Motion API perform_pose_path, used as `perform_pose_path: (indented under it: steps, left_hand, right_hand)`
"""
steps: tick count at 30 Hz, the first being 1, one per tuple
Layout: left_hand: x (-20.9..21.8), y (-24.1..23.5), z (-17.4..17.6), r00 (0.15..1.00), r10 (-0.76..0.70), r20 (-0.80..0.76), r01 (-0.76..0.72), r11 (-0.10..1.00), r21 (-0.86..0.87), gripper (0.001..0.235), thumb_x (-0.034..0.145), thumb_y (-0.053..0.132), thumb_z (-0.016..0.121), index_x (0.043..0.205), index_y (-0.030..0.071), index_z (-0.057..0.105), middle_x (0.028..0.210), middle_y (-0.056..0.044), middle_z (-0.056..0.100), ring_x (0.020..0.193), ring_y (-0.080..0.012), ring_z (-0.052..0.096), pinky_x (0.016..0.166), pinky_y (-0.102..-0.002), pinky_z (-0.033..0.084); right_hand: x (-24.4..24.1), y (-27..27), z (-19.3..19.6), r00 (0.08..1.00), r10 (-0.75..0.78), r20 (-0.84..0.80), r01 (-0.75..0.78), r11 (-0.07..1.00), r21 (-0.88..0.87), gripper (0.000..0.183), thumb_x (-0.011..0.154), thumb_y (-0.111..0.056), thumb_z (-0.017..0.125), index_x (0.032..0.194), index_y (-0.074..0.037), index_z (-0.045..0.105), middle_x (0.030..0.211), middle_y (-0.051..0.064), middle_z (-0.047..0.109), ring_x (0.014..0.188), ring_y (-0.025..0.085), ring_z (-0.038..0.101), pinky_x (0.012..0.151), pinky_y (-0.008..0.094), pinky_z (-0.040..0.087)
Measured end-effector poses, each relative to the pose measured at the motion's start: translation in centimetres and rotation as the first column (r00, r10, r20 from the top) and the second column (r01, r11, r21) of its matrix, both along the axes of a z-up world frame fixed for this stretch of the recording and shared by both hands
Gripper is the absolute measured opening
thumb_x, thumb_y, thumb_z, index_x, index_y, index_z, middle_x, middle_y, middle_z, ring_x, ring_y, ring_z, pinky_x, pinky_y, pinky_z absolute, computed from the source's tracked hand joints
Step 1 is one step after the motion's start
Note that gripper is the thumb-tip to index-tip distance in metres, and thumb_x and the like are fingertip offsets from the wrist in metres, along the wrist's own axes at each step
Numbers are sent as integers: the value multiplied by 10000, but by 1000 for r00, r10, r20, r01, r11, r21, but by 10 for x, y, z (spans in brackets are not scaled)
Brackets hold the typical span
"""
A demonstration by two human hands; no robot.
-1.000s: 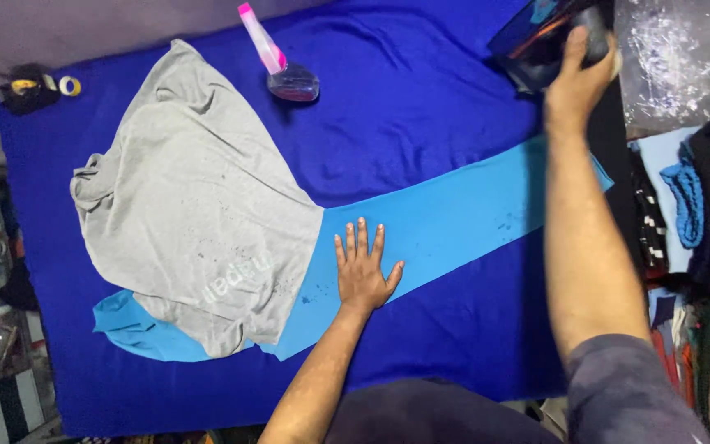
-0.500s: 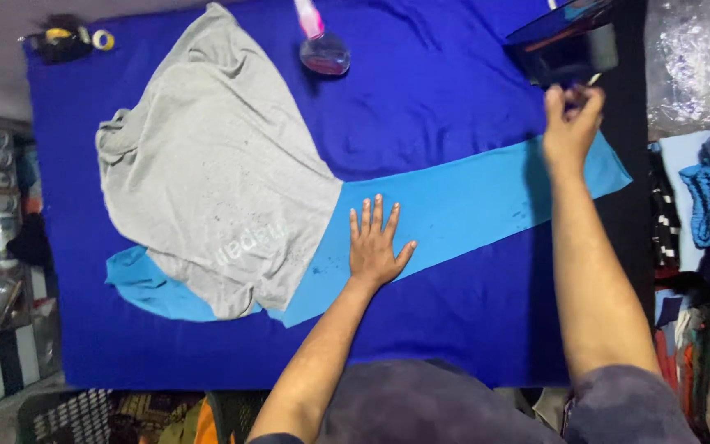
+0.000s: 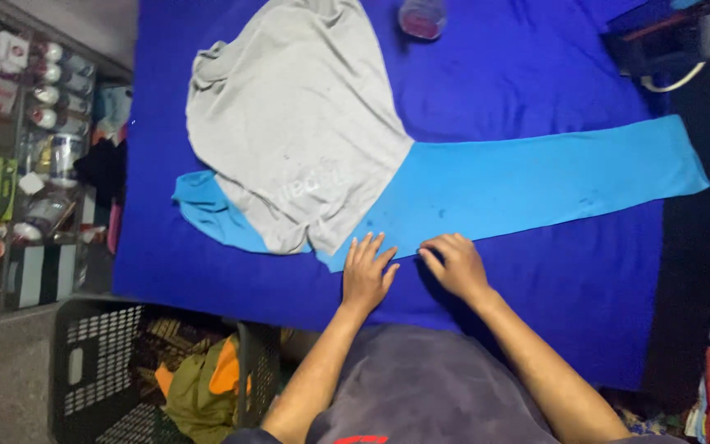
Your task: Iron a long-sleeved shirt and fold it neatly on a table.
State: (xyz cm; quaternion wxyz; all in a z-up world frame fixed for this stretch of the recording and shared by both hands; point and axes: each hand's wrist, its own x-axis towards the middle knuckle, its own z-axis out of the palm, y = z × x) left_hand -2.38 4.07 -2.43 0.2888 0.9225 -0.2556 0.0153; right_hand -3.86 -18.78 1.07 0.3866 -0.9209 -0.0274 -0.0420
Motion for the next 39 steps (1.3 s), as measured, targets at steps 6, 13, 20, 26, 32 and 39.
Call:
perform_pose_path:
  steps: [6, 13, 20, 26, 32, 39]
  left_hand:
    - [-24, 62, 24, 954, 259, 154, -272, 960, 67, 410, 833, 268, 785, 1215, 135, 719, 1315, -153, 619, 1262, -375, 546, 1092, -557, 390]
    - [10, 102, -16, 962, 250, 108, -253, 967, 15, 293, 851, 271, 778, 1114, 150, 733, 1159, -77, 673, 1103, -311, 617, 913, -474, 470]
    - [32, 98, 41, 995, 77, 69, -64, 982, -176, 235, 909, 306, 763, 1056, 128, 720, 1047, -39, 691, 1027, -274, 641, 912, -461, 470]
    - [71, 107, 53, 938, 128, 324, -58, 974, -217, 394, 758, 193, 705, 1137, 86, 701, 1086, -103, 667, 1068, -313, 616, 980, -497, 428]
    - [95, 121, 41, 955, 102, 279, -41, 975, -217, 425, 747, 1, 623, 1127, 165, 721, 1043, -51, 676, 1047, -284, 631, 994, -472, 456]
    - [108, 144, 49, 966, 156, 205, -117, 975, -188, 366, 744, 16, 608, 1082, 122, 702, 1019, -104, 691, 1019, -348, 639, 947, -488, 484]
  right_hand:
    - [-1, 73, 10, 979, 201, 42, -195, 974, -113, 176, 856, -258, 765, 964, -120, 750, 962, 64, 716, 920, 306, 659, 820, 441, 508]
    - [31, 144, 13, 938, 345, -34, -343, 909, -237, 323, 783, -240, 798, 1080, -122, 746, 989, 91, 681, 941, 324, 640, 802, 463, 489]
    - [32, 150, 17, 991, 132, 25, -114, 925, -362, 261, 776, -144, 761, 1036, -172, 749, 1004, 64, 680, 996, 301, 637, 837, 454, 482]
    - [23, 126, 48, 987, -33, 156, 74, 963, -260, 286, 779, -110, 752, 1064, -126, 732, 1052, 67, 697, 1013, 311, 623, 872, 447, 468]
    - [17, 109, 91, 949, -121, 290, 191, 955, -226, 321, 786, -48, 718, 1097, -127, 733, 1076, 83, 706, 1006, 314, 621, 893, 437, 462]
    - [11, 53, 33, 918, -321, 235, 355, 927, -121, 257, 908, 2, 595, 1131, -68, 703, 952, 173, 681, 907, 398, 663, 803, 470, 530]
